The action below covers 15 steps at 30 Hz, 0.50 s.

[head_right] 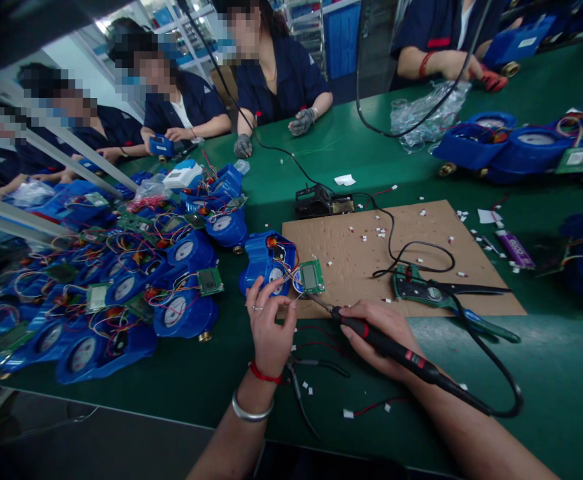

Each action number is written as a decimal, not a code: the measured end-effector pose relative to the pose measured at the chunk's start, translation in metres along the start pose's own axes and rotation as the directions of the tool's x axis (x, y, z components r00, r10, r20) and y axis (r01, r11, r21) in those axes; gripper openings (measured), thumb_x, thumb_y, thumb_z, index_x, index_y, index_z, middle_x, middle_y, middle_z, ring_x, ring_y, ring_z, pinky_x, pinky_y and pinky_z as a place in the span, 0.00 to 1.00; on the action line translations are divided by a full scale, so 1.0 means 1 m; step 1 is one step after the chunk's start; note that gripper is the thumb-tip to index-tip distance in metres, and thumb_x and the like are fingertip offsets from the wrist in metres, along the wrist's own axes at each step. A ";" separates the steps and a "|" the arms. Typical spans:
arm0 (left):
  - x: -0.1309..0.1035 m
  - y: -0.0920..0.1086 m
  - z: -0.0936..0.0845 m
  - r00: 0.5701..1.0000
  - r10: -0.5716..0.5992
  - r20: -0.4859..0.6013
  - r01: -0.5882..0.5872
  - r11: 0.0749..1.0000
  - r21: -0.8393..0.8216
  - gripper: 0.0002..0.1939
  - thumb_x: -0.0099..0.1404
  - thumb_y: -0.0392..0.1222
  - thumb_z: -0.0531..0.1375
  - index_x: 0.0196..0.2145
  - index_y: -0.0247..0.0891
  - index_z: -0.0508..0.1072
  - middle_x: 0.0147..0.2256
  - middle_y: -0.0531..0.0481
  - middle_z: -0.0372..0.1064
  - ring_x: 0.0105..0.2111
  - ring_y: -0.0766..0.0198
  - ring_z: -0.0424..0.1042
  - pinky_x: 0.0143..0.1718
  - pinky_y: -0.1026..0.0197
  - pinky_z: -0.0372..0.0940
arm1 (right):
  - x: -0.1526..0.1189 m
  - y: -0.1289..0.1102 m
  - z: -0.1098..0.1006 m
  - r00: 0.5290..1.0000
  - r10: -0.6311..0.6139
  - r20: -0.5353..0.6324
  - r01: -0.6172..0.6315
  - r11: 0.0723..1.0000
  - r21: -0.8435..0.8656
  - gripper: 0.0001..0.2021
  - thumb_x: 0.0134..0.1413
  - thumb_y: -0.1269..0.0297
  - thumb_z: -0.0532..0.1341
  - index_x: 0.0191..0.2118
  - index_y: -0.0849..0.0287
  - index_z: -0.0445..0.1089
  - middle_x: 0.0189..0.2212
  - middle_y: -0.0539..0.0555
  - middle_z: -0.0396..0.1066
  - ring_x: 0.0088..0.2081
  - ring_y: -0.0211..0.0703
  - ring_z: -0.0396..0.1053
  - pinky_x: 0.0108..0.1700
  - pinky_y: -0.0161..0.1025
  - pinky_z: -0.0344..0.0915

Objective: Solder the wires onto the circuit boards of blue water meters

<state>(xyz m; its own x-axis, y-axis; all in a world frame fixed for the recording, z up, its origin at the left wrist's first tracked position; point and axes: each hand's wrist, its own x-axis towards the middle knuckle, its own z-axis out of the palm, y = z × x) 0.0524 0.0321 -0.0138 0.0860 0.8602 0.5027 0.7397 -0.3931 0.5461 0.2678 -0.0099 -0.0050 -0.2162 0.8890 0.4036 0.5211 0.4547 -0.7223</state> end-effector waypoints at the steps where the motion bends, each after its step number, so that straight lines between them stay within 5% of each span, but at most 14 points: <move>1: 0.000 0.000 0.000 1.000 -0.001 -0.004 0.001 1.000 -0.005 0.04 0.60 0.32 0.58 0.29 0.39 0.68 0.48 0.46 0.69 0.60 0.52 0.53 0.61 0.36 0.45 | -0.001 0.000 0.000 1.000 0.001 -0.006 -0.001 1.000 0.002 0.12 0.52 0.71 0.61 0.44 0.54 0.66 0.35 0.52 0.72 0.36 0.41 0.72 0.37 0.38 0.67; 10: -0.002 0.004 -0.002 0.998 0.021 -0.064 -0.021 1.000 -0.001 0.03 0.61 0.33 0.57 0.30 0.38 0.68 0.50 0.44 0.67 0.60 0.52 0.55 0.60 0.37 0.47 | -0.010 0.001 -0.003 0.965 0.093 -0.247 -0.103 0.994 -0.028 0.11 0.52 0.68 0.62 0.43 0.54 0.67 0.37 0.54 0.73 0.38 0.46 0.72 0.38 0.39 0.68; 15: -0.007 0.010 -0.006 0.975 0.220 0.025 -0.216 0.971 -0.105 0.03 0.60 0.32 0.56 0.31 0.38 0.68 0.48 0.44 0.69 0.56 0.54 0.61 0.57 0.42 0.56 | -0.009 0.002 -0.004 0.930 0.179 -0.322 -0.183 0.983 0.016 0.13 0.53 0.66 0.63 0.45 0.55 0.67 0.38 0.54 0.71 0.37 0.44 0.70 0.38 0.38 0.67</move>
<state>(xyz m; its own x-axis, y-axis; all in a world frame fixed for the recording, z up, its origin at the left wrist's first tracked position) 0.0551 0.0200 -0.0075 0.2627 0.7606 0.5936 0.6296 -0.6014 0.4919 0.2741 -0.0174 -0.0078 0.1576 0.8904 0.4270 0.5388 0.2848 -0.7928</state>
